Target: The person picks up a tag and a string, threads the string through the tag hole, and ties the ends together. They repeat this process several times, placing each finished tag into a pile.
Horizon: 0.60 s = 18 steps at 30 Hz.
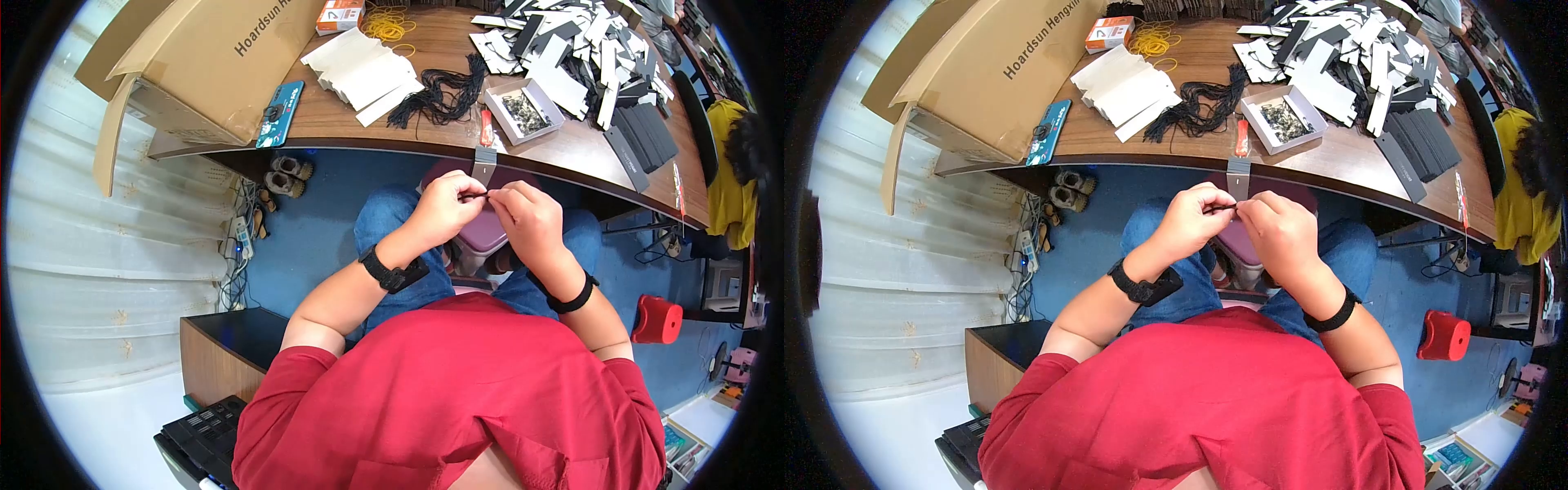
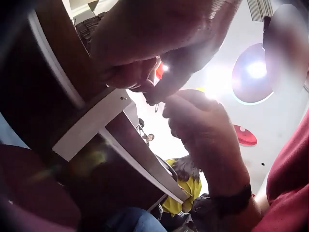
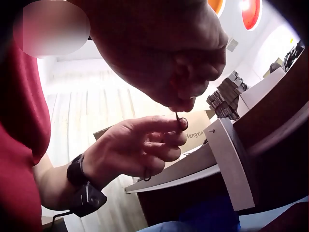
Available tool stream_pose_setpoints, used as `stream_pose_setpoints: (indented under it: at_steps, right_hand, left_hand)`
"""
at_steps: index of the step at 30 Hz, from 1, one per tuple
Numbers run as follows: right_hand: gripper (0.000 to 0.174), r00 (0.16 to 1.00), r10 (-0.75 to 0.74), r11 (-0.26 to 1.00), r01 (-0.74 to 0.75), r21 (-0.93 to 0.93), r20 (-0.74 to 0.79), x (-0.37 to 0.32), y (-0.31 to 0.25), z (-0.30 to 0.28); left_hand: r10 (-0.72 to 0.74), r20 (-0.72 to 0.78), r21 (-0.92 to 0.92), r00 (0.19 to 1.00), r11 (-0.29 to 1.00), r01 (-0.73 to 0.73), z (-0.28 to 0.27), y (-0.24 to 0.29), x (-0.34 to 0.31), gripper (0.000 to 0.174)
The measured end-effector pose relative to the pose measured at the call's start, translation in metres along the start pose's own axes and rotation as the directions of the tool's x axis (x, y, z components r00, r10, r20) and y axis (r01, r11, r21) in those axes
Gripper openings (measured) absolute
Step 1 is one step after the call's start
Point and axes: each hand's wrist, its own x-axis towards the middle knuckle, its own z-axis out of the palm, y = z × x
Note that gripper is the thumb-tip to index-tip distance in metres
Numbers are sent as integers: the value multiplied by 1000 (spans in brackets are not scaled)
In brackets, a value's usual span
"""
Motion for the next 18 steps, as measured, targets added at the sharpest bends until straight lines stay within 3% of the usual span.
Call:
stream_pose_setpoints:
  at_steps: [4, 7, 10, 13, 18]
  right_hand:
    - [9, 999, 35, 998, -35, 60, 12, -2, 0, 2]
    - [9, 993, 113, 984, -114, 135, 19, -4, 1, 4]
    - [9, 987, 155, 969, -159, 192, 34, -7, 5, 6]
    - [9, 987, 153, 967, -158, 201, 41, -8, 6, 5]
    - [10, 986, 155, 953, -166, 254, 63, -9, 4, 6]
  left_hand:
    - [-8, 48, 8, 999, 1000, 8, -2, 7, 0, 11]
    - [-21, 67, -162, 998, 986, 32, -2, -5, 3, 12]
    - [-165, 109, -314, 980, 930, 191, -2, -2, 2, 11]
    - [-272, 142, -348, 952, 886, 305, -6, 10, 2, 9]
    - [-233, 83, -358, 969, 900, 247, -4, 1, 5, 9]
